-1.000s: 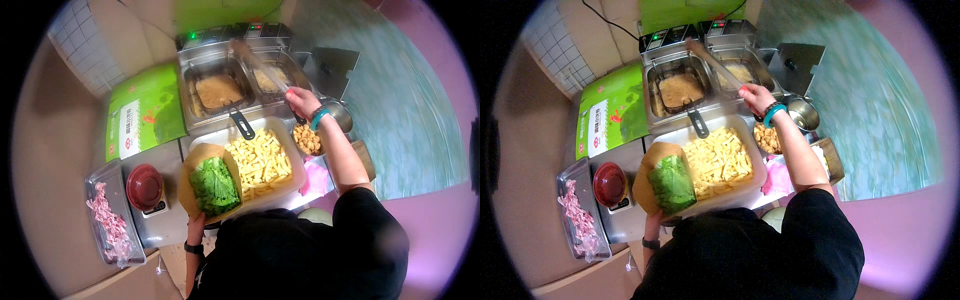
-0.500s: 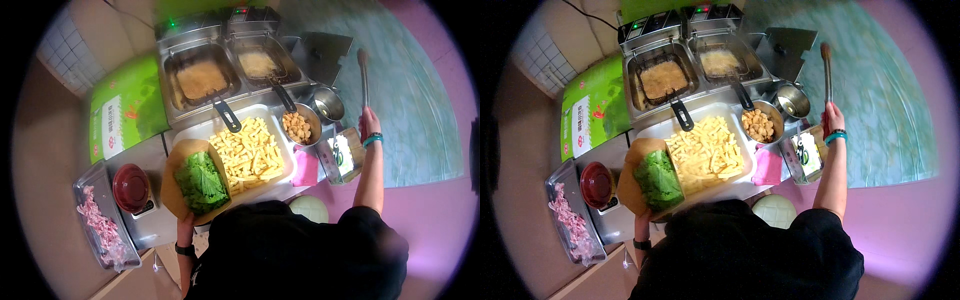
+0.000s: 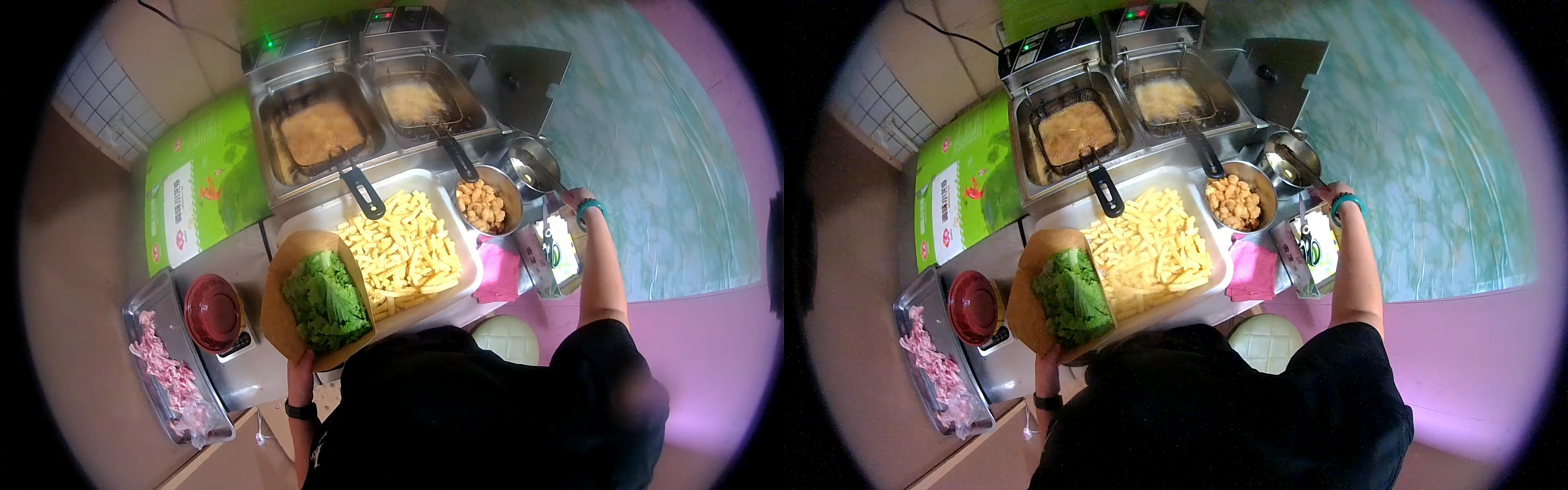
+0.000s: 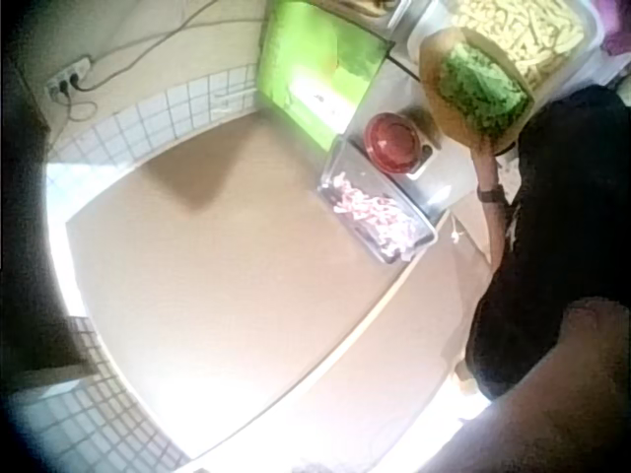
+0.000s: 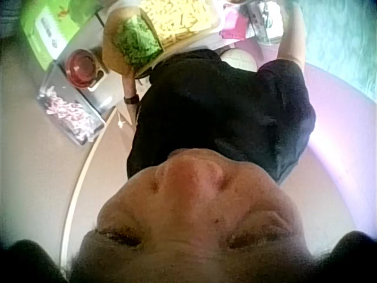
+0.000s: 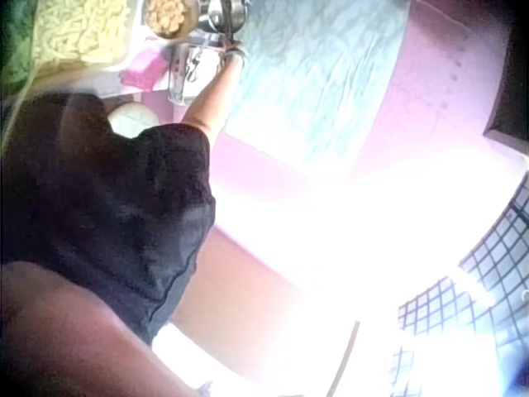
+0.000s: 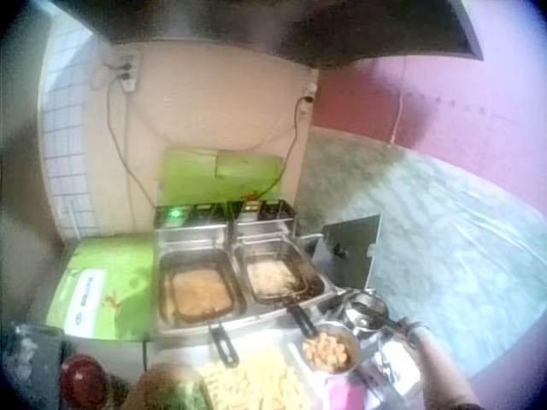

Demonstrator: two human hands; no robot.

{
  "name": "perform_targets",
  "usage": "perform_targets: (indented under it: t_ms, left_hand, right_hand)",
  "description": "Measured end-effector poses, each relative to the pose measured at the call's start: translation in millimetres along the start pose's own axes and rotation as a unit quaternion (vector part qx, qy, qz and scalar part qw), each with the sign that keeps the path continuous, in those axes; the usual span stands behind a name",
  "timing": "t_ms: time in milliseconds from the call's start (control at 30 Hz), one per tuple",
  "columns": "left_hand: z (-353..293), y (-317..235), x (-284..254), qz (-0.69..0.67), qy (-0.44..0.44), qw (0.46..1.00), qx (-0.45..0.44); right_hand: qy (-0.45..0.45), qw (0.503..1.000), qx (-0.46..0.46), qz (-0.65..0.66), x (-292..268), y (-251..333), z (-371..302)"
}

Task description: The person assembles a food order by placing lettuce and french fries into a paper cone. They use tongs to add fried items from a deep fryer and then scoop a yellow sauce into a separate paper bag before adding it to the cone.

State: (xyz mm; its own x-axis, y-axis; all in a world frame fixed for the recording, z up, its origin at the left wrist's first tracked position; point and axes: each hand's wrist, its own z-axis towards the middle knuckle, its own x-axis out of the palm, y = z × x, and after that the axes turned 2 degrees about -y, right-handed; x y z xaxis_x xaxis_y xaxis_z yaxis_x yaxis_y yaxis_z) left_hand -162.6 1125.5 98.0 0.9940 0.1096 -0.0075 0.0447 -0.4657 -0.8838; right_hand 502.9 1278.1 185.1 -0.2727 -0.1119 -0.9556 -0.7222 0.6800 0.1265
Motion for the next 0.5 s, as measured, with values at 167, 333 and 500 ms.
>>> perform_targets:
  t_ms: [167,333,500]
  left_hand:
    - [1,9,-2,-0.022,-0.001,1.0,0.005]
    - [-7,-5,8,-0.029,-0.024,0.999,0.014]
    - [-3,8,3,-0.037,-0.027,0.999,0.001]
  right_hand:
    - [0.03,0.985,0.005,-0.172,1,15,18]
    - [-0.131,0.957,-0.086,-0.244,-9,38,-5]
    - [-0.131,0.944,-0.269,0.135,-9,143,-73]
